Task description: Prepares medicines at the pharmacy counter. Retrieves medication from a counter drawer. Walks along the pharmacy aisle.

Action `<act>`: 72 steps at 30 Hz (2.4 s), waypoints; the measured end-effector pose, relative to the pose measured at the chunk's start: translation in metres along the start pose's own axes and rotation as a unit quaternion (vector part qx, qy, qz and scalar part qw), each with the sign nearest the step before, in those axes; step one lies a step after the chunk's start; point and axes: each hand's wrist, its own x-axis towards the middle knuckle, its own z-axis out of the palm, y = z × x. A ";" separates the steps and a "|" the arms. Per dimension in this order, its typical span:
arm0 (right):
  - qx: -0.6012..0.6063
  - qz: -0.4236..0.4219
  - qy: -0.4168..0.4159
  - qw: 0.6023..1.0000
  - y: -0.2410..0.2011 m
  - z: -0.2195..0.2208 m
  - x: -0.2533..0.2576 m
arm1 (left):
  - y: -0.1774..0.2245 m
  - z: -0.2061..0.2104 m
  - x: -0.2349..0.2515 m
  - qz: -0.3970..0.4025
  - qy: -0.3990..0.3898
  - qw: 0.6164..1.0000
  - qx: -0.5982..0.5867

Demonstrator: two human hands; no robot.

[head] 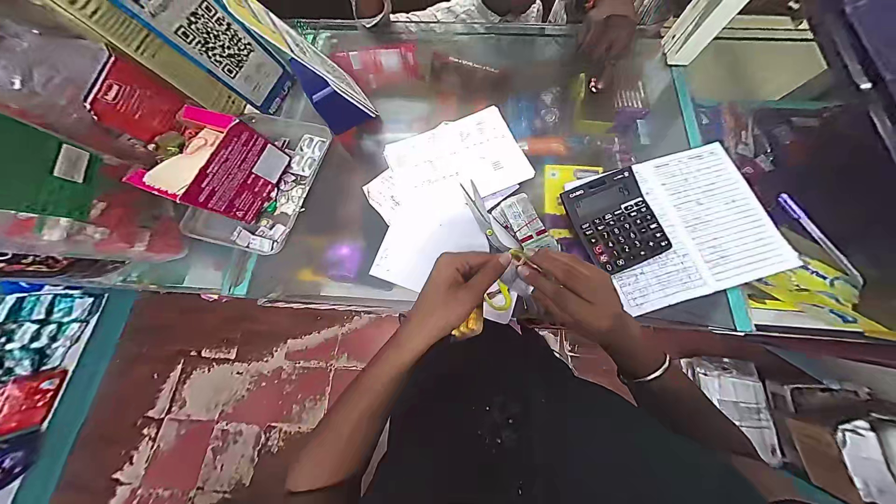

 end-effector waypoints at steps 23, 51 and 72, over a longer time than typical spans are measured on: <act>0.204 0.472 -0.005 0.858 0.017 -0.018 0.009 | -0.012 0.036 0.072 0.270 0.000 0.726 0.632; -0.013 0.362 -0.072 0.929 0.021 0.002 0.008 | 0.008 0.029 0.062 0.074 -0.189 0.891 0.406; -0.058 0.275 -0.034 0.959 -0.001 0.012 -0.003 | -0.018 0.026 0.061 0.134 -0.053 0.900 0.411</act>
